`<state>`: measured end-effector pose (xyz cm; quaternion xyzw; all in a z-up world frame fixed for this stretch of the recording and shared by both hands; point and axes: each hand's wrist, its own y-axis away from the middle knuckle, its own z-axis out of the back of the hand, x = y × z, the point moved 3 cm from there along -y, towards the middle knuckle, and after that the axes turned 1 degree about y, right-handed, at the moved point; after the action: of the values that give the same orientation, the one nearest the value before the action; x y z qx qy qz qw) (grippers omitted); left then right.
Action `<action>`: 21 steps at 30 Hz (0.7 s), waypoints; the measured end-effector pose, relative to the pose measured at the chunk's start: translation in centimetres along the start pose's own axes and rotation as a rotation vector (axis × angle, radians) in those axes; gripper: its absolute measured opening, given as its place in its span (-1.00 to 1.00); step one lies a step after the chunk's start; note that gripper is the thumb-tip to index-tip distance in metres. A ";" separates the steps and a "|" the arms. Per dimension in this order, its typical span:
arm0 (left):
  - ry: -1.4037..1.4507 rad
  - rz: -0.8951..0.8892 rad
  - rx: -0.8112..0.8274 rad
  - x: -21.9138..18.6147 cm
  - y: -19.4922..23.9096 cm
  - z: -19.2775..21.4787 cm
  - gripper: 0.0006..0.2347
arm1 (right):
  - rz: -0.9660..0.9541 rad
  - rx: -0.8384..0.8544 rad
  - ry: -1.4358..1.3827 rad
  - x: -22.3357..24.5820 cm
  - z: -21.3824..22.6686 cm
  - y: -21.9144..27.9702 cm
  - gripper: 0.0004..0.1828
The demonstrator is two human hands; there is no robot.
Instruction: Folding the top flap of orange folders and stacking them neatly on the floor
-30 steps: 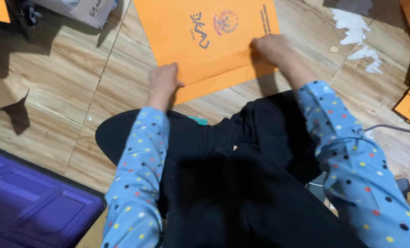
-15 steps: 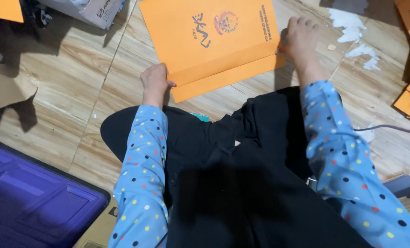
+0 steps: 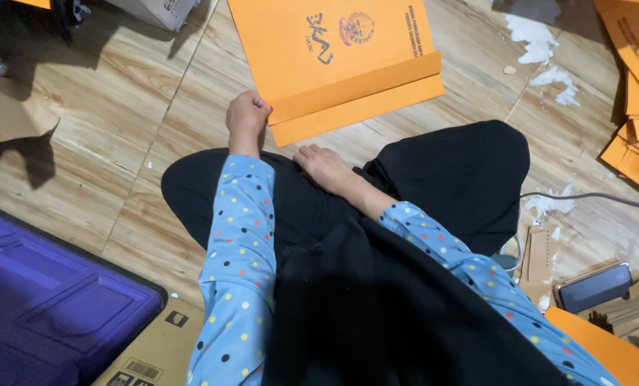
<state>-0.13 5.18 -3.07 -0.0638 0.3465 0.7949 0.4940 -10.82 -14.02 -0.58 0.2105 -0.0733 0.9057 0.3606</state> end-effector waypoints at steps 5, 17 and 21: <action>-0.051 -0.020 -0.030 -1.4 1.2 1.0 -0.94 | 0.063 0.004 0.206 -1.5 -0.1 0.4 -0.77; -0.043 -0.002 0.041 -1.3 0.4 0.8 -0.94 | -0.341 -0.273 -0.029 -6.0 3.5 -3.8 -0.76; -0.050 0.028 0.047 -2.3 1.3 1.7 -0.96 | -0.343 -0.300 0.057 -3.5 2.3 -6.0 -0.75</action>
<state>0.34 4.18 -0.08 -0.0275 0.3535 0.7947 0.4927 -3.67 -12.46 -0.09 0.1383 -0.1601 0.8156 0.5386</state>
